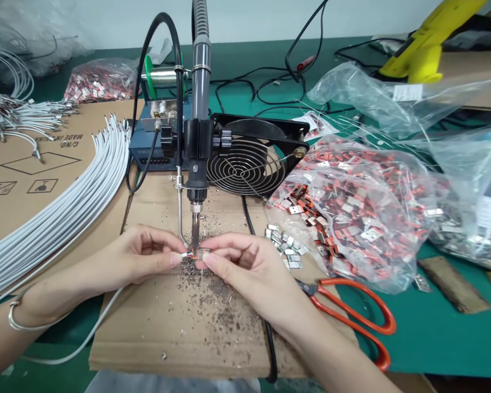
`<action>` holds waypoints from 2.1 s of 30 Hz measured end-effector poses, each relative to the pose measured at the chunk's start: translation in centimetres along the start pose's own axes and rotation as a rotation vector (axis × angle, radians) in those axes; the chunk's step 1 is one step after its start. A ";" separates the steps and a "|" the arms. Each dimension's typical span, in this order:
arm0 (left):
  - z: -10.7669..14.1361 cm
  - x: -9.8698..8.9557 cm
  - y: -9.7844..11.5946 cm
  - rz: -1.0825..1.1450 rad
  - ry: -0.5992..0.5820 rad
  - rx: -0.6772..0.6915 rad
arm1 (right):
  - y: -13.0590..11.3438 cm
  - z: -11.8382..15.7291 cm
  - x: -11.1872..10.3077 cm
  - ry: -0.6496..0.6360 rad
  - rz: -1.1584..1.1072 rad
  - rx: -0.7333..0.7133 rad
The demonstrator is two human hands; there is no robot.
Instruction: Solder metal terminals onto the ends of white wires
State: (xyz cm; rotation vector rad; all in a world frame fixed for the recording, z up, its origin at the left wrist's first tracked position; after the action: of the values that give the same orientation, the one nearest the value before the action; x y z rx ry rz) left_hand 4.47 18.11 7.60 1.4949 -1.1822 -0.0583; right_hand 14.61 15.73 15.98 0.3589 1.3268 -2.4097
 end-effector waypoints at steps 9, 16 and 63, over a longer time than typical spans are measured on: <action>-0.1 -0.2 -0.7 -0.108 0.011 -0.041 | -0.1 -0.3 0.0 0.062 -0.002 -0.001; -0.2 -0.3 -0.5 -0.114 0.017 -0.035 | -0.1 -0.3 0.1 0.049 0.042 -0.029; 0.1 -0.1 -0.4 -0.087 0.016 -0.046 | -0.4 0.1 0.3 0.034 0.113 -0.007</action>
State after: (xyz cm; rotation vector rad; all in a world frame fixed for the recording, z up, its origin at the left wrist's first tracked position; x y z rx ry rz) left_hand 4.62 17.99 7.22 1.5035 -1.0959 -0.1313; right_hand 14.21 15.75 16.22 0.4625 1.2932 -2.3154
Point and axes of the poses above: each hand's wrist, its own z-axis away from the middle knuckle, its own x-axis out of the palm, y = z × x, the point moved 7 cm from there along -z, towards the middle knuckle, and after that the axes turned 12 degrees about x, right-handed, at the moved point
